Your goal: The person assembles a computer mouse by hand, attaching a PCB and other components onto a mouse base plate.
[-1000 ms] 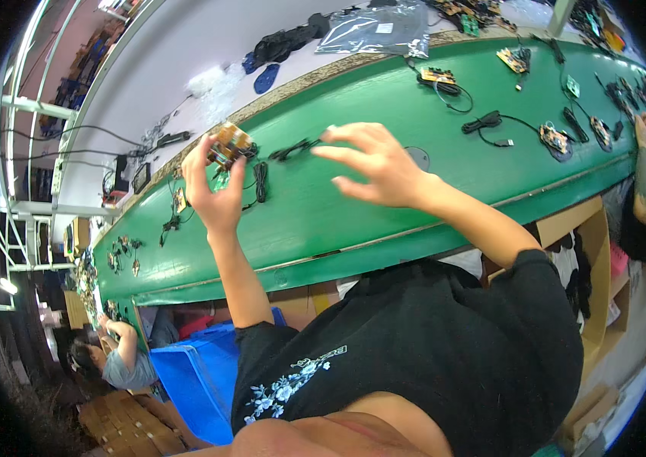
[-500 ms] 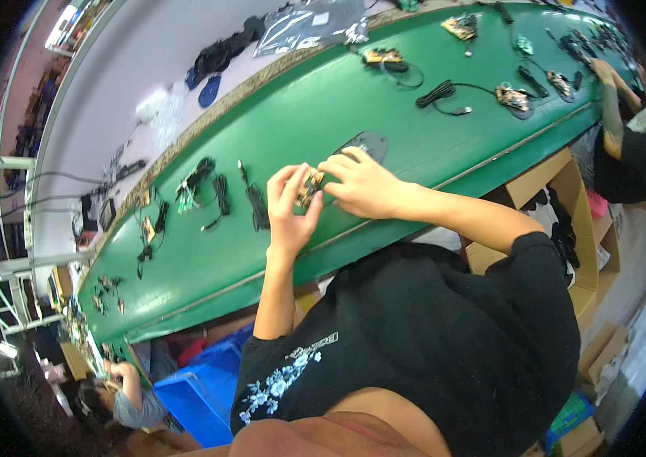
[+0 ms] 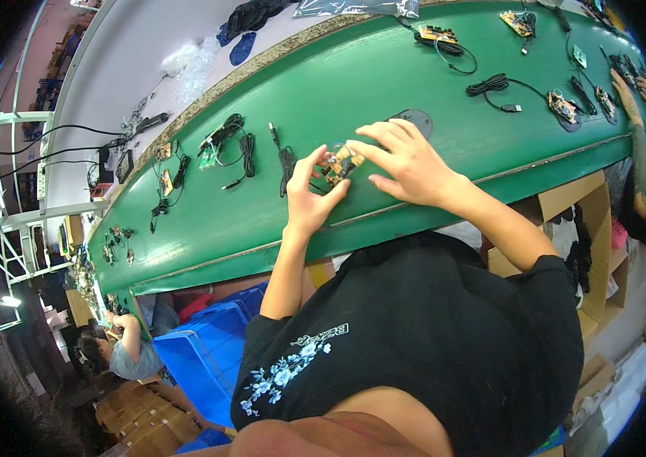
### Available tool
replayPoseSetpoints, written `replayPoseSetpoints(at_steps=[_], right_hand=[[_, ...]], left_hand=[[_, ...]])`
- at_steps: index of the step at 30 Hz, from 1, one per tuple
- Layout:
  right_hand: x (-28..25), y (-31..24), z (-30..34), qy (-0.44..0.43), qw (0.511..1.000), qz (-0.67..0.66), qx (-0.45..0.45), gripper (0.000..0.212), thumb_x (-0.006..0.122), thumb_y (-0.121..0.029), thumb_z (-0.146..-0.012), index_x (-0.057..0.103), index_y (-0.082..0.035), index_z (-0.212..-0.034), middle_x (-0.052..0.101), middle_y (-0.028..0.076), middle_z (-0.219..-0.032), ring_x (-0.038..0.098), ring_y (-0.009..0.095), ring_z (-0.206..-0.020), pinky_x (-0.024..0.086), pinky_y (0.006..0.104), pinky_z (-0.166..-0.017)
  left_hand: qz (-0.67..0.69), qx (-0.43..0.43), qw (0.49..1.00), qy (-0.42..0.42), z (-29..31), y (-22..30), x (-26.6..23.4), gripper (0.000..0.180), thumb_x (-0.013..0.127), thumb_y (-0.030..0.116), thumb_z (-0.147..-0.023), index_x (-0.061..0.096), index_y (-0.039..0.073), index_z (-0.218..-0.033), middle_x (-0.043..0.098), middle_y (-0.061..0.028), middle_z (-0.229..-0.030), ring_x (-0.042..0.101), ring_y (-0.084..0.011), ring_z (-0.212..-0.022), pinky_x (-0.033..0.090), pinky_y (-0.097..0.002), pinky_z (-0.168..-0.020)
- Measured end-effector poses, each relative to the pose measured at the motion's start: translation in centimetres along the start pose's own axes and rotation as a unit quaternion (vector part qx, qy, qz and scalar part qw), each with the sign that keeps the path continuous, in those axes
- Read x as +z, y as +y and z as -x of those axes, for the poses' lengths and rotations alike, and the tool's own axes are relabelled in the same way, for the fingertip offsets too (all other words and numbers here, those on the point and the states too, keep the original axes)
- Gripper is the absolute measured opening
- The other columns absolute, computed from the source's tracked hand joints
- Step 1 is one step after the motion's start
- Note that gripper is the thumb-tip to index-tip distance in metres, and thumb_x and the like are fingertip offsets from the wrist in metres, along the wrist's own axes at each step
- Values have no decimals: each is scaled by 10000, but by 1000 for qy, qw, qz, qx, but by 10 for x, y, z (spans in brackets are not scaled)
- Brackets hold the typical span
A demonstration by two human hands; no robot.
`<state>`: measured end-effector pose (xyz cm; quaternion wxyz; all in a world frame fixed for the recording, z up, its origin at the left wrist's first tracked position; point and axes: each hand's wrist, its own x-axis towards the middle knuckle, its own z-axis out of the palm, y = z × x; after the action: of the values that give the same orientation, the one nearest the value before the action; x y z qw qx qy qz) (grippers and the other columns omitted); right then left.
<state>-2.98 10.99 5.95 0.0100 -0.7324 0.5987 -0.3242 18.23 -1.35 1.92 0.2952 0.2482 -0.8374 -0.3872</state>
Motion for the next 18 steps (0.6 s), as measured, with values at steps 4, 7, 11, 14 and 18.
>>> replayPoseSetpoints(at_steps=[4, 7, 11, 14, 18], right_hand=[[12, -23, -27, -69, 997, -9, -28, 856, 815, -171, -708, 456, -83, -1480, 637, 83, -1109, 607, 253, -1091, 385, 509, -1091], [13, -19, -36, -81, 995, 33, -58, 839, 785, -157, -723, 448, -63, -1486, 657, 44, -929, 635, 232, -917, 407, 489, -1059], [6, -4, -32, -145, 987, 32, -64, 803, 743, -143, -778, 427, -114, -1516, 628, 57, -823, 599, 256, -780, 455, 439, -897], [6, -2, -28, -210, 976, 1, -53, 839, 732, -132, -811, 365, -169, -1565, 602, 90, -786, 571, 283, -736, 445, 426, -771], [-6, -3, -20, -238, 971, -35, -1, 911, 715, -148, -857, 213, -171, -1617, 639, 123, -769, 621, 332, -721, 472, 441, -718]], left_hand=[[67, 31, 996, -45, -1, 27, -12, 756, 855, 138, -726, 529, -4, -1394, 664, -147, -1183, 664, -265, -1062, 536, -370, -877], [130, -69, 987, -59, 4, 26, -11, 848, 835, 196, -800, 391, -39, -1483, 597, -191, -1301, 651, -276, -1074, 557, -361, -861], [143, -218, 960, -105, 17, 31, -17, 617, 703, 254, -968, 439, -50, -1435, 636, -158, -1119, 644, -177, -963, 532, -287, -764], [144, -252, 935, -202, 6, 40, -36, 410, 664, 265, -999, 606, -51, -1255, 660, -58, -844, 605, -97, -769, 476, -242, -661], [250, -216, 895, -299, -12, 21, -53, 284, 657, 245, -1003, 732, -28, -983, 640, 36, -742, 496, -25, -657, 390, -215, -566]])
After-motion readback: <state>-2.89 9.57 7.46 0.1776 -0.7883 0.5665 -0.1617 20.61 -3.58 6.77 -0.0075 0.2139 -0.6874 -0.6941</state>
